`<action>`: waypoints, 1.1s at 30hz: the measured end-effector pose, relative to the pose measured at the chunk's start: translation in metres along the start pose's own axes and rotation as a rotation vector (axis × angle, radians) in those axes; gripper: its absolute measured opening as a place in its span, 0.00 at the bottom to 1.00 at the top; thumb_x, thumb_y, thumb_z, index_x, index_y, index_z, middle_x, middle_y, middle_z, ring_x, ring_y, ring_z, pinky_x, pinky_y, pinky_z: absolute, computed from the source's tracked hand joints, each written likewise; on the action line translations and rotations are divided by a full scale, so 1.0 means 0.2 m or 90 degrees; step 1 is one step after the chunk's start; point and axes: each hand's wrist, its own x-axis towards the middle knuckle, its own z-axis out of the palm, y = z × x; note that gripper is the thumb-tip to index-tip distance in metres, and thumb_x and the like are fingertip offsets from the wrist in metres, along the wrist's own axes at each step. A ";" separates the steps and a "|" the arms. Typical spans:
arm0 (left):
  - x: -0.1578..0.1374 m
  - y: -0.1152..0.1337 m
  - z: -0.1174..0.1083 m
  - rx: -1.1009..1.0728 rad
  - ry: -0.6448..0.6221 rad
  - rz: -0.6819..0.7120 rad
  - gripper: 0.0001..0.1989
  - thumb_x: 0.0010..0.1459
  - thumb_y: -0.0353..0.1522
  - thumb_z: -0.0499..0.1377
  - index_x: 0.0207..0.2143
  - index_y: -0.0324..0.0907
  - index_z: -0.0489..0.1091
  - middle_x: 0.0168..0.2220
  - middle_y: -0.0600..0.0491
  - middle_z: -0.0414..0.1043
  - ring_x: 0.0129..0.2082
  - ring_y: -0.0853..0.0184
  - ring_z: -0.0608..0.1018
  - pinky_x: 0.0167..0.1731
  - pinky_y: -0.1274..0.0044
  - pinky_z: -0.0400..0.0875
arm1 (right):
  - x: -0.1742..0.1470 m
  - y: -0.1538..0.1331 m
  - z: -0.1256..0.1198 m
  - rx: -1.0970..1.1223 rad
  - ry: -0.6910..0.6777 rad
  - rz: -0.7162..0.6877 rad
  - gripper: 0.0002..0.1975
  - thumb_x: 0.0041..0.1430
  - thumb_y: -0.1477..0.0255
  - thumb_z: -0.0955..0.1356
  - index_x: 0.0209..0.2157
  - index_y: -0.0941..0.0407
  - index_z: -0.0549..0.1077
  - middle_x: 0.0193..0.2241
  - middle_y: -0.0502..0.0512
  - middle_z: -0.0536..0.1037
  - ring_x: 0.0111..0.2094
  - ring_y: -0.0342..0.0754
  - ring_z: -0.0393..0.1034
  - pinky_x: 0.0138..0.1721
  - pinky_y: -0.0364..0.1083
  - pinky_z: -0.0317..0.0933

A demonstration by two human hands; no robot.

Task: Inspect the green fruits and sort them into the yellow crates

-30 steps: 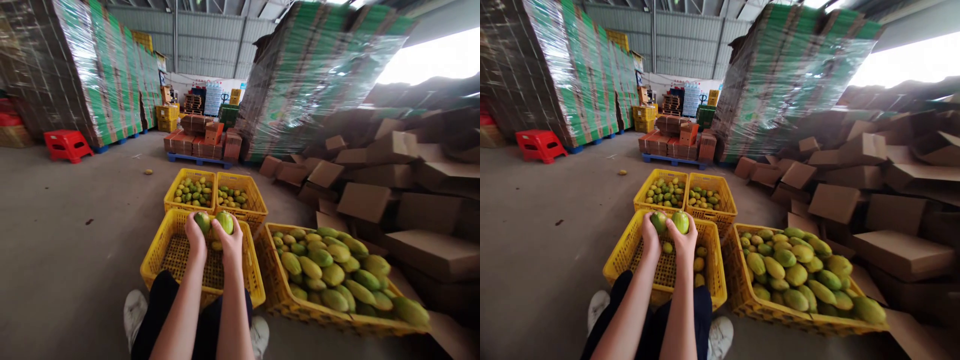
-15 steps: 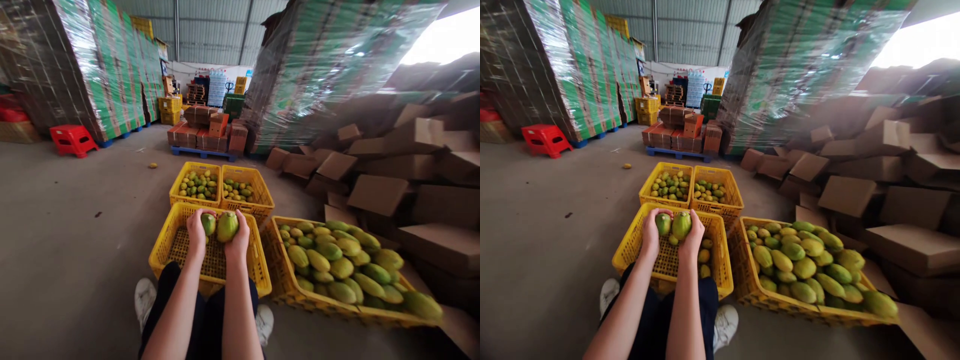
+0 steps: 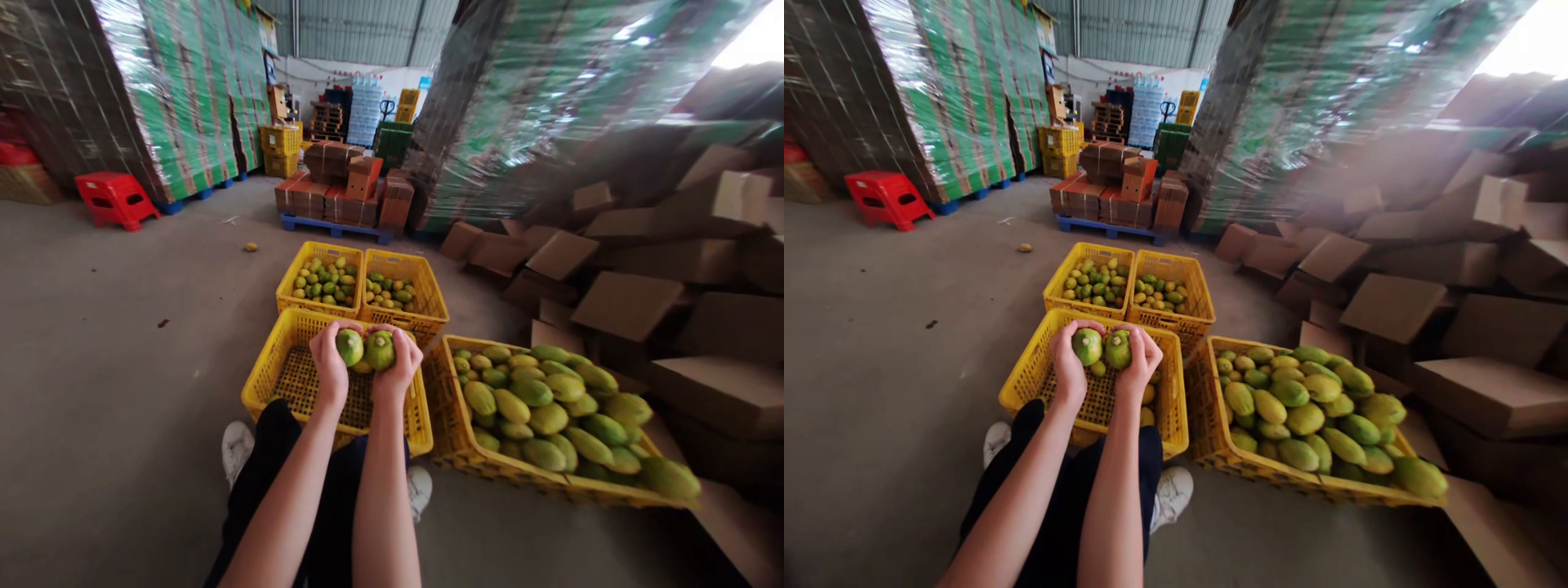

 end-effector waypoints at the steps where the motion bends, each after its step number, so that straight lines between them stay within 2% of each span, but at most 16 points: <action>1: -0.01 0.01 0.00 0.012 0.002 0.003 0.19 0.56 0.39 0.52 0.18 0.43 0.74 0.22 0.51 0.75 0.27 0.63 0.77 0.33 0.74 0.71 | -0.01 -0.01 -0.01 0.000 0.002 -0.012 0.16 0.55 0.60 0.67 0.24 0.57 0.79 0.25 0.54 0.79 0.29 0.49 0.71 0.35 0.47 0.65; 5: -0.03 0.02 0.01 0.055 -0.013 0.031 0.18 0.56 0.38 0.52 0.19 0.43 0.75 0.22 0.52 0.76 0.27 0.64 0.78 0.33 0.76 0.70 | -0.01 -0.05 -0.06 -0.068 -0.017 -0.073 0.15 0.55 0.60 0.66 0.25 0.54 0.79 0.26 0.53 0.79 0.31 0.52 0.73 0.38 0.49 0.66; 9: -0.03 0.02 0.00 0.079 -0.033 0.063 0.18 0.56 0.38 0.52 0.20 0.44 0.76 0.24 0.52 0.77 0.28 0.65 0.78 0.32 0.76 0.70 | -0.01 -0.04 -0.06 -0.080 -0.017 -0.070 0.17 0.57 0.60 0.64 0.25 0.54 0.78 0.25 0.53 0.78 0.30 0.51 0.73 0.35 0.49 0.66; 18: 0.03 0.02 -0.02 0.016 0.003 -0.043 0.18 0.53 0.39 0.52 0.18 0.43 0.75 0.21 0.52 0.76 0.27 0.64 0.79 0.32 0.75 0.72 | -0.02 -0.01 0.03 -0.004 0.006 -0.032 0.16 0.56 0.62 0.64 0.24 0.55 0.78 0.24 0.53 0.78 0.29 0.50 0.72 0.34 0.48 0.66; 22: 0.03 0.02 -0.01 0.003 0.019 -0.060 0.17 0.53 0.39 0.52 0.18 0.43 0.75 0.21 0.52 0.75 0.27 0.65 0.78 0.32 0.76 0.72 | -0.02 -0.03 0.04 -0.009 0.024 -0.022 0.16 0.55 0.61 0.64 0.23 0.55 0.77 0.24 0.54 0.78 0.28 0.50 0.72 0.33 0.48 0.66; 33: 0.03 0.00 -0.02 0.005 0.060 -0.075 0.18 0.54 0.39 0.53 0.19 0.42 0.75 0.24 0.51 0.77 0.29 0.65 0.78 0.33 0.76 0.71 | -0.02 0.00 0.05 0.083 0.019 -0.016 0.17 0.54 0.61 0.66 0.22 0.56 0.80 0.23 0.53 0.79 0.26 0.48 0.72 0.31 0.47 0.65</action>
